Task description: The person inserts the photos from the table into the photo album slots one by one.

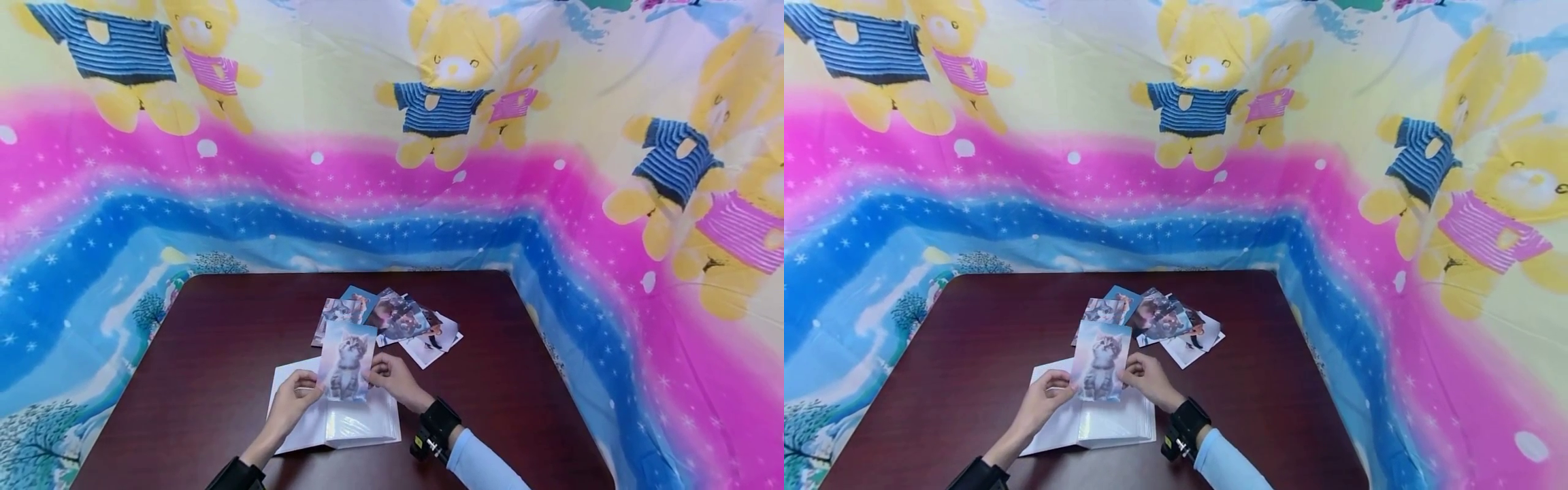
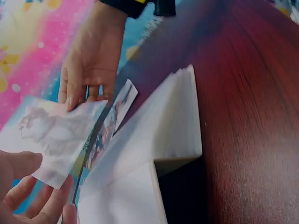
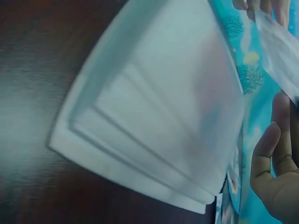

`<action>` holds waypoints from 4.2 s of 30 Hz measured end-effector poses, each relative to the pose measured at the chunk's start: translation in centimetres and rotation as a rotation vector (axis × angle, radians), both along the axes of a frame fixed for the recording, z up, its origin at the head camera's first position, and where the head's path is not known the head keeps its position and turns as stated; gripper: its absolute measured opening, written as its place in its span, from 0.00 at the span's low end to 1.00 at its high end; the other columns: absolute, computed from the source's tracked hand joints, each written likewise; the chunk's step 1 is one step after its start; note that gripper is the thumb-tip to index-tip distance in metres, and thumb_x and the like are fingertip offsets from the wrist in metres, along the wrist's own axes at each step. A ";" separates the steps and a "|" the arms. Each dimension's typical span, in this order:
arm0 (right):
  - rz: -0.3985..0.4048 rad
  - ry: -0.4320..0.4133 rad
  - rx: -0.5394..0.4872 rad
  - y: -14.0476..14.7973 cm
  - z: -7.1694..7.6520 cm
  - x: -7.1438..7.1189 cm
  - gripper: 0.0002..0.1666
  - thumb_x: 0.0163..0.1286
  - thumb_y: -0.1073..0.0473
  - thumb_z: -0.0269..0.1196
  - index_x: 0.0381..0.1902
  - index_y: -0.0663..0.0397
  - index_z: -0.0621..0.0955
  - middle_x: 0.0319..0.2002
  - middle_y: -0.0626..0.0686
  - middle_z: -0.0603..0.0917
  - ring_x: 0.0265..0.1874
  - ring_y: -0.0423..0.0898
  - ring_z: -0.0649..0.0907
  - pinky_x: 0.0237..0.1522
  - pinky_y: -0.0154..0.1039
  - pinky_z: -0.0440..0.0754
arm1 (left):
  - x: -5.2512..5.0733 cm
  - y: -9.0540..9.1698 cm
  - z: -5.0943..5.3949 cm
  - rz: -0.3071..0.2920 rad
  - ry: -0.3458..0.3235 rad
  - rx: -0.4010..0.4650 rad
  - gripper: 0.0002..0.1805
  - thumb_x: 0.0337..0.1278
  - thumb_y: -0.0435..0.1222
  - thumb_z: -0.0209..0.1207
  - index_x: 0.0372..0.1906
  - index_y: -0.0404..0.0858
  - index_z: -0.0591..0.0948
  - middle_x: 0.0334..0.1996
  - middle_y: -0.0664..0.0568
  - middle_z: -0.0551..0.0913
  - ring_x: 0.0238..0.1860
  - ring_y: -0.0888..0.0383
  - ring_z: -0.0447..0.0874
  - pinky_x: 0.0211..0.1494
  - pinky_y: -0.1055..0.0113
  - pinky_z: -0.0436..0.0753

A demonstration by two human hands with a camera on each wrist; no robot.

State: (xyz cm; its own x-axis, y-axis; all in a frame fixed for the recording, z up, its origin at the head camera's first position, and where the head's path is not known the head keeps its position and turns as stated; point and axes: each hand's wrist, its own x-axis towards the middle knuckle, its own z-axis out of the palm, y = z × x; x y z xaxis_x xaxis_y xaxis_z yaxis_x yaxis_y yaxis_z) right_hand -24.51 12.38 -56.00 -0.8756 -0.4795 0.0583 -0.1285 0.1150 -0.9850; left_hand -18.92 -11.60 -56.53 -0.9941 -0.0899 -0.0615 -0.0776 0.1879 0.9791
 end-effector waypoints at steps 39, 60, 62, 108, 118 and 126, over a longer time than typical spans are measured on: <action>-0.303 -0.101 -0.055 1.6 -0.6 -11.2 0.07 0.74 0.69 0.57 0.36 0.65 0.69 0.27 0.53 0.75 0.36 0.59 0.79 0.45 0.55 0.77 | -4.5 3.0 -4.9 -0.551 0.677 -0.992 0.33 0.57 0.41 0.68 0.64 0.31 0.74 0.65 0.29 0.70 0.67 0.34 0.66 0.67 0.37 0.62; -0.214 -0.172 -0.051 1.4 -0.1 -9.4 0.10 0.73 0.73 0.53 0.35 0.75 0.63 0.24 0.59 0.71 0.44 0.80 0.68 0.49 0.64 0.73 | -5.0 2.9 -5.7 -0.476 0.811 -1.040 0.32 0.54 0.44 0.70 0.62 0.34 0.77 0.59 0.33 0.75 0.61 0.37 0.72 0.64 0.37 0.68; -0.201 -0.158 -0.045 1.6 -0.2 -9.4 0.11 0.73 0.74 0.53 0.35 0.76 0.62 0.25 0.57 0.71 0.40 0.78 0.67 0.44 0.60 0.74 | -4.9 2.7 -5.9 -0.472 0.819 -1.025 0.31 0.55 0.43 0.69 0.62 0.33 0.76 0.59 0.33 0.74 0.61 0.37 0.72 0.63 0.37 0.67; 0.157 0.135 0.380 -0.5 -3.3 -10.6 0.26 0.79 0.59 0.53 0.69 0.63 0.69 0.52 0.63 0.79 0.30 0.47 0.75 0.29 0.37 0.72 | -3.7 2.3 -7.0 -0.375 0.760 -0.942 0.27 0.62 0.42 0.64 0.63 0.33 0.77 0.67 0.32 0.69 0.68 0.32 0.64 0.66 0.34 0.61; 0.296 -0.055 0.340 0.0 -3.1 -10.1 0.38 0.71 0.65 0.62 0.74 0.59 0.60 0.48 0.62 0.73 0.23 0.50 0.72 0.24 0.44 0.72 | -3.6 2.4 -7.2 -0.291 0.747 -0.916 0.25 0.58 0.41 0.67 0.59 0.35 0.80 0.65 0.30 0.70 0.65 0.21 0.59 0.64 0.32 0.63; 0.325 -0.063 0.331 1.0 -3.4 -9.5 0.46 0.66 0.68 0.65 0.76 0.58 0.56 0.27 0.58 0.74 0.22 0.60 0.73 0.23 0.46 0.74 | -3.5 2.3 -7.0 -0.292 0.687 -0.853 0.24 0.60 0.41 0.65 0.60 0.36 0.79 0.66 0.29 0.69 0.67 0.23 0.58 0.66 0.33 0.61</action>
